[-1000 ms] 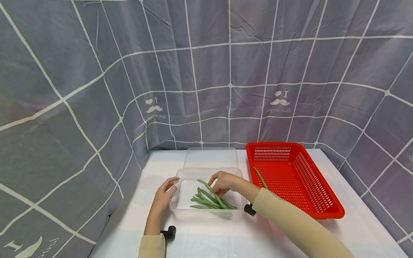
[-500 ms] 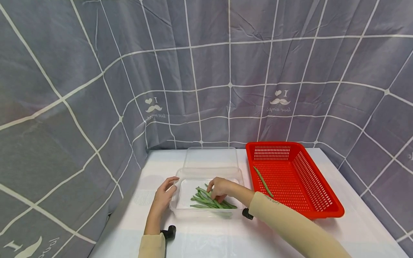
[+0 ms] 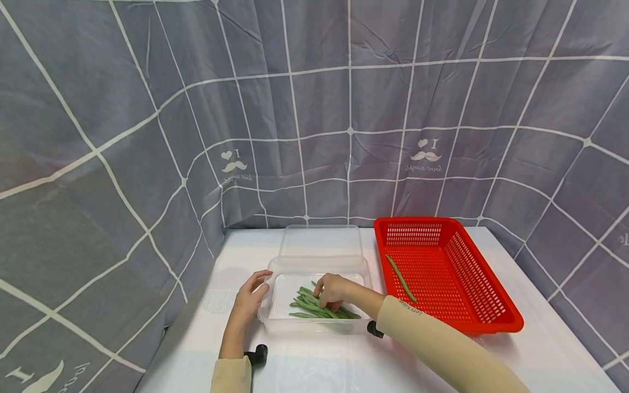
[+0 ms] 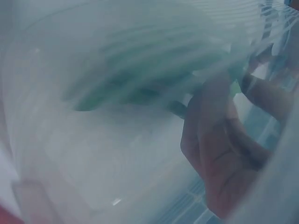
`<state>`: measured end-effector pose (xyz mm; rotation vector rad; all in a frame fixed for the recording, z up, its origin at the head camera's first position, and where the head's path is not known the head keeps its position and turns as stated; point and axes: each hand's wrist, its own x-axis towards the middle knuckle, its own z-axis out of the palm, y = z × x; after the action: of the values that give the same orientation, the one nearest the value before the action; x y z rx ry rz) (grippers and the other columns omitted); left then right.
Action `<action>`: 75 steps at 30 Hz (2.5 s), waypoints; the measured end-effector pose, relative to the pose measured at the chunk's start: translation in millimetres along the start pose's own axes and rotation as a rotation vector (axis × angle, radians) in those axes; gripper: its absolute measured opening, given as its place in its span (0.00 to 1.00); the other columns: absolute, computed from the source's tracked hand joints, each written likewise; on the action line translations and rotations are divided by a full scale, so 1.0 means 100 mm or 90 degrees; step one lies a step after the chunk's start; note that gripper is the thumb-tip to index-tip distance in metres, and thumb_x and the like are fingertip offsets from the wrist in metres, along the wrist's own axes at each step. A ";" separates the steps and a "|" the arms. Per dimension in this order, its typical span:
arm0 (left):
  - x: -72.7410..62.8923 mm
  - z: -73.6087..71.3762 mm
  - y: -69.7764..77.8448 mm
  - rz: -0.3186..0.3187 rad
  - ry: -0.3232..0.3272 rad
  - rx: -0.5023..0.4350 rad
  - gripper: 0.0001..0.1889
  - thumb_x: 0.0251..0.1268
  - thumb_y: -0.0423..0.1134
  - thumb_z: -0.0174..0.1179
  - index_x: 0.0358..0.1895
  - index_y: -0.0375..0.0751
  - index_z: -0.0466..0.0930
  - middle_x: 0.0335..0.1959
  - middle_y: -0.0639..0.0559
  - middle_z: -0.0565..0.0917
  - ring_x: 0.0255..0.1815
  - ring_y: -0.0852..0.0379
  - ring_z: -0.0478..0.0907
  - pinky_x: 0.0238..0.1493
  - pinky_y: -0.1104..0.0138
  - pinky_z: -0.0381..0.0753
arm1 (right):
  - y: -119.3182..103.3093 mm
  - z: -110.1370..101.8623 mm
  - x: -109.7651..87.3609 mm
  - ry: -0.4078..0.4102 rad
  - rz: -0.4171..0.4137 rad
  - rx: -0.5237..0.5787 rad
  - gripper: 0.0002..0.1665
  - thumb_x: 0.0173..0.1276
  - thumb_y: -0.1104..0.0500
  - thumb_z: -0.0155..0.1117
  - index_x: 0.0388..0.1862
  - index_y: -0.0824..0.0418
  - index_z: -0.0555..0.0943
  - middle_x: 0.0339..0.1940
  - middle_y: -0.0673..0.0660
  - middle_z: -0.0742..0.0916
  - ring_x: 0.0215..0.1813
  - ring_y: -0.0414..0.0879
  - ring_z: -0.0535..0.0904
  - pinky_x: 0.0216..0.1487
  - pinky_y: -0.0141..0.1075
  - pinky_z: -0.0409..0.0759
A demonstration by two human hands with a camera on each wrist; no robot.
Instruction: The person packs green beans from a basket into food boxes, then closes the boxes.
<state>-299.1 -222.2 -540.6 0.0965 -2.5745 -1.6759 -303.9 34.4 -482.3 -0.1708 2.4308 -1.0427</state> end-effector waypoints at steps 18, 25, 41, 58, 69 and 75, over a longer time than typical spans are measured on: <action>-0.01 -0.01 0.01 0.003 -0.005 0.002 0.20 0.75 0.37 0.55 0.67 0.51 0.81 0.76 0.32 0.74 0.80 0.29 0.68 0.73 0.32 0.71 | 0.04 -0.37 -0.09 -0.014 -0.024 0.103 0.19 0.67 0.70 0.68 0.57 0.70 0.84 0.22 0.55 0.82 0.24 0.42 0.80 0.36 0.37 0.91; -0.02 0.00 0.04 -0.001 -0.008 0.003 0.21 0.75 0.38 0.56 0.68 0.51 0.80 0.77 0.32 0.73 0.79 0.28 0.69 0.71 0.33 0.75 | 0.13 -0.75 -0.22 -0.006 -0.043 0.201 0.19 0.69 0.68 0.68 0.59 0.67 0.84 0.30 0.57 0.85 0.30 0.43 0.83 0.39 0.38 0.92; 0.00 -0.01 0.02 -0.013 -0.013 0.005 0.22 0.75 0.39 0.55 0.70 0.51 0.79 0.78 0.32 0.72 0.81 0.27 0.65 0.73 0.31 0.71 | 0.60 -1.69 -0.62 0.062 -0.035 0.308 0.27 0.77 0.64 0.64 0.71 0.75 0.74 0.41 0.59 0.88 0.38 0.44 0.88 0.51 0.40 0.91; 0.01 0.01 0.03 0.004 -0.011 0.001 0.21 0.76 0.37 0.54 0.69 0.48 0.79 0.79 0.31 0.71 0.83 0.29 0.64 0.76 0.31 0.67 | 1.29 -1.87 -0.51 0.094 0.069 0.257 0.25 0.77 0.69 0.58 0.67 0.82 0.71 0.36 0.54 0.83 0.35 0.41 0.79 0.43 0.35 0.88; 0.01 0.03 0.01 0.002 -0.016 -0.002 0.21 0.77 0.36 0.54 0.69 0.49 0.79 0.79 0.31 0.71 0.82 0.29 0.65 0.76 0.31 0.68 | 1.56 -1.81 -0.43 0.103 0.124 0.235 0.11 0.71 0.68 0.59 0.47 0.76 0.81 0.29 0.54 0.84 0.32 0.42 0.84 0.41 0.35 0.91; 0.00 0.02 0.03 -0.003 -0.014 -0.005 0.21 0.77 0.36 0.54 0.69 0.50 0.79 0.79 0.31 0.71 0.82 0.28 0.65 0.75 0.31 0.68 | 1.62 -1.72 -0.35 0.102 0.145 0.198 0.09 0.71 0.66 0.61 0.41 0.73 0.82 0.29 0.55 0.84 0.31 0.43 0.86 0.44 0.39 0.92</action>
<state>-299.2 -219.2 -539.1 0.0851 -2.5858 -1.6981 -343.7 270.5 -482.2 0.2965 2.3174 -1.3495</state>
